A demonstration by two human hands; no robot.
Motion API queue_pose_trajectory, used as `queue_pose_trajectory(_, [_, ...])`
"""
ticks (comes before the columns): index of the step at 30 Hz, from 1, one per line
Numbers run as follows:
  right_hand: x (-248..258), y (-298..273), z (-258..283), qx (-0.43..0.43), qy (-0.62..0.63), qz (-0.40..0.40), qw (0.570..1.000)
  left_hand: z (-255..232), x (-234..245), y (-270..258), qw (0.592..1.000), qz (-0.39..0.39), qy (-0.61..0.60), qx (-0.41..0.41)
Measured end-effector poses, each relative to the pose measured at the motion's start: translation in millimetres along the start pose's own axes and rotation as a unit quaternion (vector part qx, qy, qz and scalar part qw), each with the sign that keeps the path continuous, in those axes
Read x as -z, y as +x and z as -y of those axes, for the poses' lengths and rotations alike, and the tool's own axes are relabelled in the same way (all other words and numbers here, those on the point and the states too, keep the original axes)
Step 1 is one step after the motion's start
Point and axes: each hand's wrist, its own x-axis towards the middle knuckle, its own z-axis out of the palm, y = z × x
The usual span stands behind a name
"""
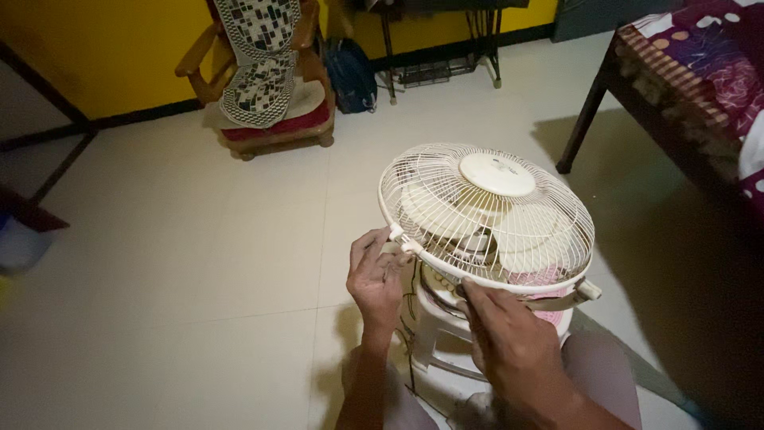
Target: The person removes the front grille of a white electric fan using a screwdriver to loosen screws. They then detach the grille and set it aside, leaving the fan blades exposed.
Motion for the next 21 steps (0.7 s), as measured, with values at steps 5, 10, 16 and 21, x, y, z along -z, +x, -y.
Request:
queue_pose_trajectory(5, [-5,1,-6,0.046,-0.023,-0.031,0.998,-1,-2,-1,0.995,-0.009,0.1,-0.014])
queue_pose_trajectory(10, [-5,1,-7,0.066,-0.041,-0.017,0.997,-3,-4,-3,0.997,-0.021,0.072,-0.019])
queue_pose_trajectory(16, [-6,-1,-11,0.135,-0.078,-0.028,0.987,-7,-6,-7,0.997,-0.034,0.064,0.01])
queue_pose_trajectory(21, [-13,-1,-13,0.156,-0.109,-0.025,0.981,-9,-9,-7,0.999,-0.038,0.0,0.009])
